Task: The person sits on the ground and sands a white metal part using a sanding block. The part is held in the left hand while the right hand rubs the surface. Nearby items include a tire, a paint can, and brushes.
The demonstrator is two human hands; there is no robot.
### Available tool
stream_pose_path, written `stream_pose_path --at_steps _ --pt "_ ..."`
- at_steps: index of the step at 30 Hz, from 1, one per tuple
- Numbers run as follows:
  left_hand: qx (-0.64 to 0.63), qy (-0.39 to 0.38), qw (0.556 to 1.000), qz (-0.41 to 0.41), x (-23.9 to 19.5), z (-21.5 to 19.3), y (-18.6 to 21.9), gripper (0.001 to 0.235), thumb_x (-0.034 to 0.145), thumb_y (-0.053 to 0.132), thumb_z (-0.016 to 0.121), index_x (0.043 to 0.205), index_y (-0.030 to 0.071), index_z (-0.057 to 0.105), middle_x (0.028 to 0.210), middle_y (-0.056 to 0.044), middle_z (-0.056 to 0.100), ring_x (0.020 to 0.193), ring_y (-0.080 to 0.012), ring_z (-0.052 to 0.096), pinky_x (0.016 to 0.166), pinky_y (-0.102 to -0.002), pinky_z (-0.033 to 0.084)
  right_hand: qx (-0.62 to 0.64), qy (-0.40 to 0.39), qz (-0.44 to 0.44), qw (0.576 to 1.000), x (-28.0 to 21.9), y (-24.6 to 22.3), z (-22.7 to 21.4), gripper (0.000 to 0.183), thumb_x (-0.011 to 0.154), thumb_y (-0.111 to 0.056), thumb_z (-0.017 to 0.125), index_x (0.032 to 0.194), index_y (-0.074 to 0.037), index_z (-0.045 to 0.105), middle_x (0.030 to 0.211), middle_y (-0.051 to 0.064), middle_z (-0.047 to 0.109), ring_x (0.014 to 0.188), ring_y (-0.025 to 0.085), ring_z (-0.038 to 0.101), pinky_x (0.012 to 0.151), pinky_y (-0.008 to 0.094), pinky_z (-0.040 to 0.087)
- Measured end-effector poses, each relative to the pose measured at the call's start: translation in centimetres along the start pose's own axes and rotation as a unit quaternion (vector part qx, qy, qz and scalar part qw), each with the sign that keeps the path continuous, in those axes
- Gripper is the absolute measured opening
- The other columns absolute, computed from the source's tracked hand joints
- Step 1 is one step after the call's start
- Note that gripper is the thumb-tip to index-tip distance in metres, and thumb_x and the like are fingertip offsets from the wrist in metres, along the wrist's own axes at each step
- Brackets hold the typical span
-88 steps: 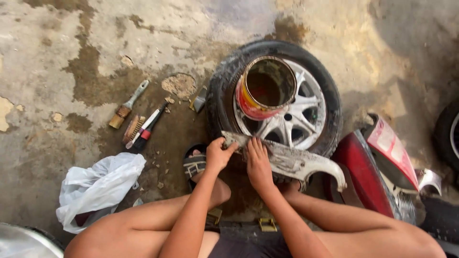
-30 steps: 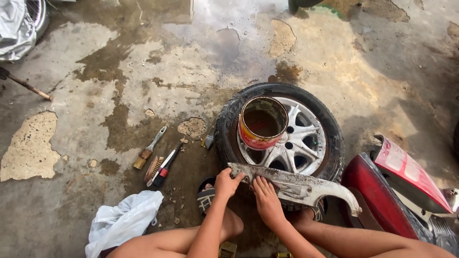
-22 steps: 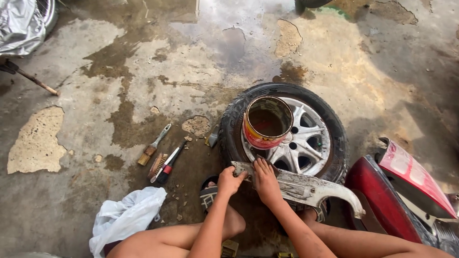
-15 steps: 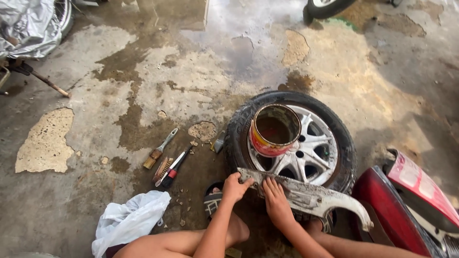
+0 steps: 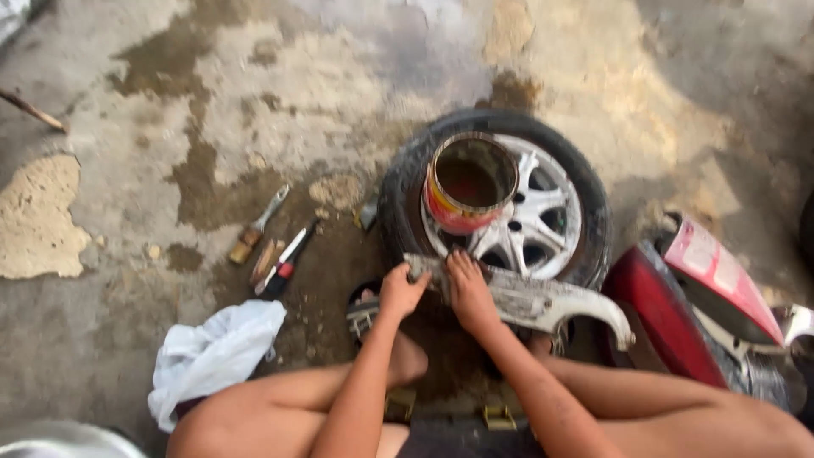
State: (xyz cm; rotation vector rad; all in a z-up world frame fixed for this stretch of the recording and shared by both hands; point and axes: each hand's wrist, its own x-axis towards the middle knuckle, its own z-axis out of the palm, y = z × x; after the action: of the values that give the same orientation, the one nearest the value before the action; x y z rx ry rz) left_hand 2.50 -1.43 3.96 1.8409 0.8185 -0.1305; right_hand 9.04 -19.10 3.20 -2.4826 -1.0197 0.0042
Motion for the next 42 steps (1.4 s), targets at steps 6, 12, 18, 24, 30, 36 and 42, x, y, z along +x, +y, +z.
stream_pose_path --at_steps 6,12,18,24,30,36,42 --pt "-0.001 -0.092 0.993 -0.079 -1.5 -1.9 1.8 0.081 0.096 0.053 0.067 0.152 -0.001 0.046 0.151 -0.027 0.05 0.14 -0.0388 0.05 0.11 -0.052 0.05 -0.025 -0.038 0.006 0.999 -5.4 -1.1 -1.5 0.045 0.103 -0.01 0.056 0.148 -0.004 0.053 0.153 0.02 0.051 0.144 0.036 0.045 0.118 0.052 0.035" --pt "-0.014 -0.104 0.992 -0.069 -3.4 -2.6 3.9 0.075 0.104 0.046 0.06 0.155 -0.005 0.037 0.155 -0.03 0.042 0.144 -0.0428 0.044 0.112 -0.055 0.047 0.192 -0.083 0.099 0.973 1.9 -0.5 -4.2 0.036 0.106 -0.014 0.053 0.14 -0.005 0.062 0.142 0.021 0.06 0.138 0.035 0.051 0.12 0.046 0.036" --pt "-0.022 -0.115 0.991 -0.069 -2.5 -2.8 3.0 0.078 0.102 0.046 0.063 0.155 -0.005 0.037 0.155 -0.03 0.041 0.142 -0.044 0.046 0.109 -0.056 0.05 0.28 -0.064 0.252 0.924 -0.7 5.3 -9.2 0.034 0.111 -0.032 0.05 0.14 -0.022 0.067 0.127 0.005 0.072 0.126 0.021 0.063 0.11 0.043 0.043" --pt "-0.01 -0.123 0.991 -0.055 -1.1 -2.3 1.8 0.074 0.102 0.042 0.064 0.152 -0.008 0.041 0.15 -0.033 0.047 0.129 -0.0404 0.06 0.09 -0.05 0.06 0.563 0.084 0.455 0.685 -2.1 4.0 -10.0 0.046 0.098 -0.029 0.072 0.138 -0.006 0.063 0.119 0.018 0.068 0.109 0.03 0.069 0.096 0.058 0.051" --pt "-0.014 -0.109 0.993 -0.048 -0.2 -1.0 -0.3 0.075 0.101 0.044 0.065 0.151 -0.008 0.043 0.146 -0.034 0.05 0.12 -0.04 0.064 0.078 -0.047 0.06 0.676 0.141 0.482 0.539 -2.7 4.8 -9.7 0.026 0.097 -0.023 0.073 0.113 -0.003 0.073 0.098 0.019 0.076 0.085 0.031 0.078 0.075 0.045 0.064" --pt "-0.026 -0.128 0.988 -0.077 -1.3 -2.4 2.1 0.081 0.102 0.045 0.065 0.155 -0.008 0.035 0.153 -0.035 0.041 0.141 -0.0462 0.046 0.104 -0.057 0.051 0.691 0.124 0.483 0.524 -3.4 5.9 -9.7 0.025 0.095 -0.026 0.074 0.105 -0.003 0.073 0.097 0.018 0.077 0.085 0.031 0.078 0.075 0.045 0.065" --pt "-0.051 -0.14 0.986 -0.08 -1.6 -3.0 2.9 0.082 0.103 0.043 0.065 0.155 -0.01 0.031 0.154 -0.038 0.035 0.146 -0.0507 0.035 0.112 -0.063 0.042 0.706 0.113 0.48 0.509 -4.7 8.1 -7.8 0.028 0.097 -0.028 0.071 0.106 -0.001 0.073 0.099 0.02 0.077 0.088 0.034 0.078 0.078 0.048 0.065"
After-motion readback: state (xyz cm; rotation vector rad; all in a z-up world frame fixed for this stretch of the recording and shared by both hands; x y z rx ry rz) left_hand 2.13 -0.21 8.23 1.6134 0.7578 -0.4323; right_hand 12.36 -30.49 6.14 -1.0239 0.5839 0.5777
